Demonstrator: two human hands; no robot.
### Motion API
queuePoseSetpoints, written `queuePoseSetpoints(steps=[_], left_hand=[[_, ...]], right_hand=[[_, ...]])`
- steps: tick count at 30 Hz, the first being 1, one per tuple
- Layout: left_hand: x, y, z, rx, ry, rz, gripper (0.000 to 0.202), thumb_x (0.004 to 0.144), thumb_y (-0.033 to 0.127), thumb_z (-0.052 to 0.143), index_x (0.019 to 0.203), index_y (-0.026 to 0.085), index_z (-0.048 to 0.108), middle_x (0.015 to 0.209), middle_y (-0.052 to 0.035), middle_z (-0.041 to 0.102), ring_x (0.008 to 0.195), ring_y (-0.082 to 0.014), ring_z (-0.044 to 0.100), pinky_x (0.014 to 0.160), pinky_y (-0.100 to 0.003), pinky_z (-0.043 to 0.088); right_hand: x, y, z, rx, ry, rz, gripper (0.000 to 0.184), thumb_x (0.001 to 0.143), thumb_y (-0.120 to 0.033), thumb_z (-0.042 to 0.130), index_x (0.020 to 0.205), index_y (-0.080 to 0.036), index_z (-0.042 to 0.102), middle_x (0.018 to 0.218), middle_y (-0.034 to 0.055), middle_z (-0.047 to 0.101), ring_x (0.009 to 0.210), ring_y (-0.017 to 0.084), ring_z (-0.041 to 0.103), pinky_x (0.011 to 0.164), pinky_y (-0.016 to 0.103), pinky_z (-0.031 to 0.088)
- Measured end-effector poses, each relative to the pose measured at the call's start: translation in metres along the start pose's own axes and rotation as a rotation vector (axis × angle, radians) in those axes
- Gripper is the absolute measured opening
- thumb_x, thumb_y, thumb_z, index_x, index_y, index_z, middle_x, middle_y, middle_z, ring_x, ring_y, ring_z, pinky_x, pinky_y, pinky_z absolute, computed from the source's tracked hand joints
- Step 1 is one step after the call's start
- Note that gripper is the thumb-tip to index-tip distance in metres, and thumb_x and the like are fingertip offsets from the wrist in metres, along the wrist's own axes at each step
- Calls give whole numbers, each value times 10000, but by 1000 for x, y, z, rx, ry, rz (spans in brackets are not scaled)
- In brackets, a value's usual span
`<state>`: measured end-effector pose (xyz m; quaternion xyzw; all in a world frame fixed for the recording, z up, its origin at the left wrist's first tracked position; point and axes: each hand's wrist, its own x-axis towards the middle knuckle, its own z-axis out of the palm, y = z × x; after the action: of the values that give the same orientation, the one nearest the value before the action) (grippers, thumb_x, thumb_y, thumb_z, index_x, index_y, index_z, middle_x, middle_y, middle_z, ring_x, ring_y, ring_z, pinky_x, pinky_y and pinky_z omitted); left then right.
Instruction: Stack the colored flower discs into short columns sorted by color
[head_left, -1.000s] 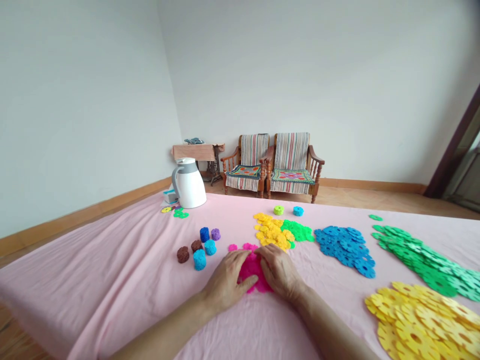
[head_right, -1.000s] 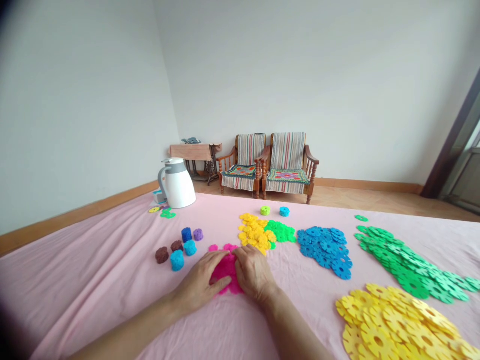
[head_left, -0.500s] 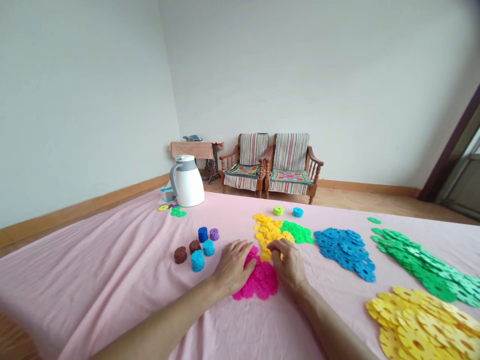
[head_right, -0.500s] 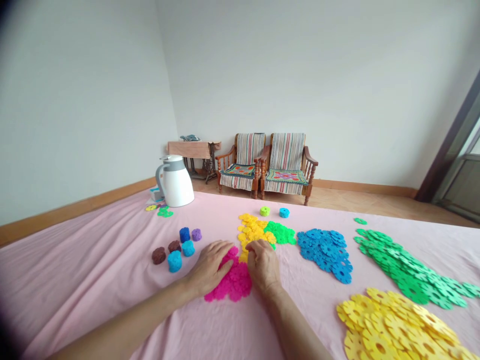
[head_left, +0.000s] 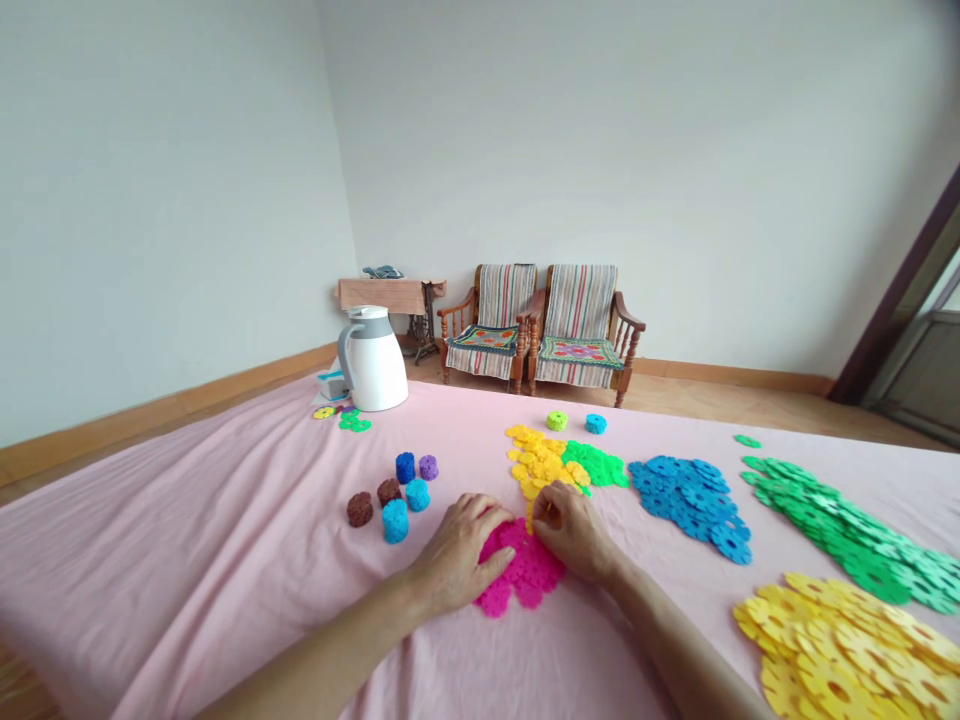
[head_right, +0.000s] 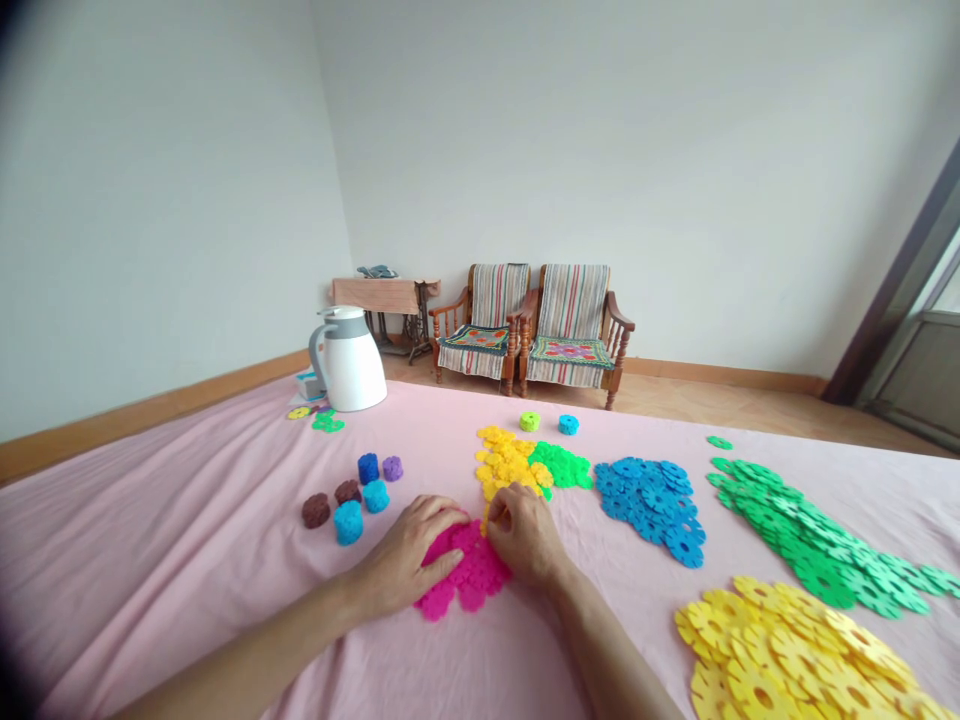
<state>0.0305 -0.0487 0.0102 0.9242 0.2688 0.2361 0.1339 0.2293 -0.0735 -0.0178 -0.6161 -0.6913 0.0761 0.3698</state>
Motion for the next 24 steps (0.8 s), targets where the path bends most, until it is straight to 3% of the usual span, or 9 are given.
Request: queuePoseSetpoints(steps=[6,11,16,19,24], left_hand=[[-15,9,-8,-69,-6,-2,226,770,280,605,984,213,580,967,-47,566,946,-215,489,860,-360,389],[-21,14,-10,-126,-3,-27,133,763,276,612,861,197,570,890,-35,576,891,-202,500,821,-335,398],[-17,12,-8,-163,7,-58,189,774,258,597,952,202,570,960,-42,580,944,-205,498,857,-340,398],[-16,9,-7,-169,20,-76,223,778,255,591,993,205,566,1000,-48,577,981,-210,496,878,-346,398],[-16,5,-3,-159,28,-68,279,777,270,597,1046,210,558,1064,-56,575,1026,-216,494,908,-354,391]], right_hand=[[-1,-2,-3,13,-59,11,161,639,-131,512,763,-169,607,728,19,596,680,128,508,622,228,364],[-1,-10,-13,0,-130,30,72,628,-157,527,678,-163,578,688,8,559,634,113,470,568,217,331],[1,-13,-14,147,-165,137,32,637,-152,504,613,-162,523,547,-46,464,516,75,390,471,197,261],[2,-10,-13,225,-132,152,86,665,-169,490,604,-158,550,532,-46,476,511,75,401,471,195,273],[5,-2,-12,334,-25,209,180,686,-212,500,789,-156,637,510,-41,523,476,96,471,453,199,327]])
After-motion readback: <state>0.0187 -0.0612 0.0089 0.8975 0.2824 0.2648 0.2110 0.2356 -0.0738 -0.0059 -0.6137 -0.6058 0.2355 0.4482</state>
